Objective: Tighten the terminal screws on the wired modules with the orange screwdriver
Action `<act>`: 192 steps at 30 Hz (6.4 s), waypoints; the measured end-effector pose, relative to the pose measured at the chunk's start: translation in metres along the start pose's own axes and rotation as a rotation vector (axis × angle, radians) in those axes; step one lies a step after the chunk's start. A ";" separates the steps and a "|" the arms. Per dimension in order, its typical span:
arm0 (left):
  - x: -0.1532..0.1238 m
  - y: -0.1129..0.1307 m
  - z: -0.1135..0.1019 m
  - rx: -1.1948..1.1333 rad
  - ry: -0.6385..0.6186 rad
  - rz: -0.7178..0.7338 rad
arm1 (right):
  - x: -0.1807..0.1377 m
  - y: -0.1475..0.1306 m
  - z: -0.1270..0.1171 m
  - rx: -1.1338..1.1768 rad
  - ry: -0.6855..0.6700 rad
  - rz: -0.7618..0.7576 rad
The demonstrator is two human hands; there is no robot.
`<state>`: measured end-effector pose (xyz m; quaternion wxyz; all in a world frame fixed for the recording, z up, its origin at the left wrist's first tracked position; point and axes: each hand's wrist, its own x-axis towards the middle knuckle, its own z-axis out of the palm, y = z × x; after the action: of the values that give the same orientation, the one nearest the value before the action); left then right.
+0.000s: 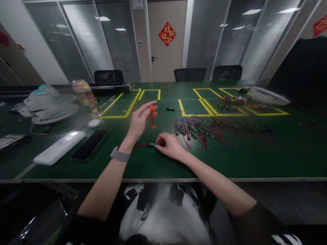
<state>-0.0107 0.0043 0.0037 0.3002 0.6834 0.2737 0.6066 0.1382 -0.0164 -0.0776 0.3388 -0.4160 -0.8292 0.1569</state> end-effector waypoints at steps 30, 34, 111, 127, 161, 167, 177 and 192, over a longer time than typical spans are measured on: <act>-0.001 0.002 0.002 -0.101 -0.014 -0.008 | 0.001 0.003 0.001 0.003 0.006 -0.009; -0.002 0.004 -0.001 0.120 0.092 0.072 | 0.001 0.003 0.001 -0.006 0.001 -0.005; -0.004 0.001 0.001 0.059 0.003 0.050 | 0.001 0.000 0.000 0.009 0.000 -0.004; -0.001 0.002 0.000 0.049 0.017 0.032 | 0.001 0.001 0.000 0.001 -0.001 -0.012; -0.005 0.005 0.002 0.027 -0.063 0.053 | 0.000 0.000 -0.001 0.002 -0.006 -0.004; -0.004 0.007 0.003 -0.110 -0.138 -0.004 | 0.001 0.001 -0.001 0.004 -0.009 -0.012; -0.003 0.006 0.002 -0.021 -0.084 0.038 | 0.001 0.000 0.000 0.018 -0.008 -0.005; -0.001 0.002 0.000 -0.022 -0.040 0.017 | 0.001 0.003 0.001 0.018 0.003 -0.017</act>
<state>-0.0104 0.0026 0.0047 0.3077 0.6945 0.2550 0.5983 0.1390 -0.0138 -0.0792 0.3450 -0.4061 -0.8308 0.1608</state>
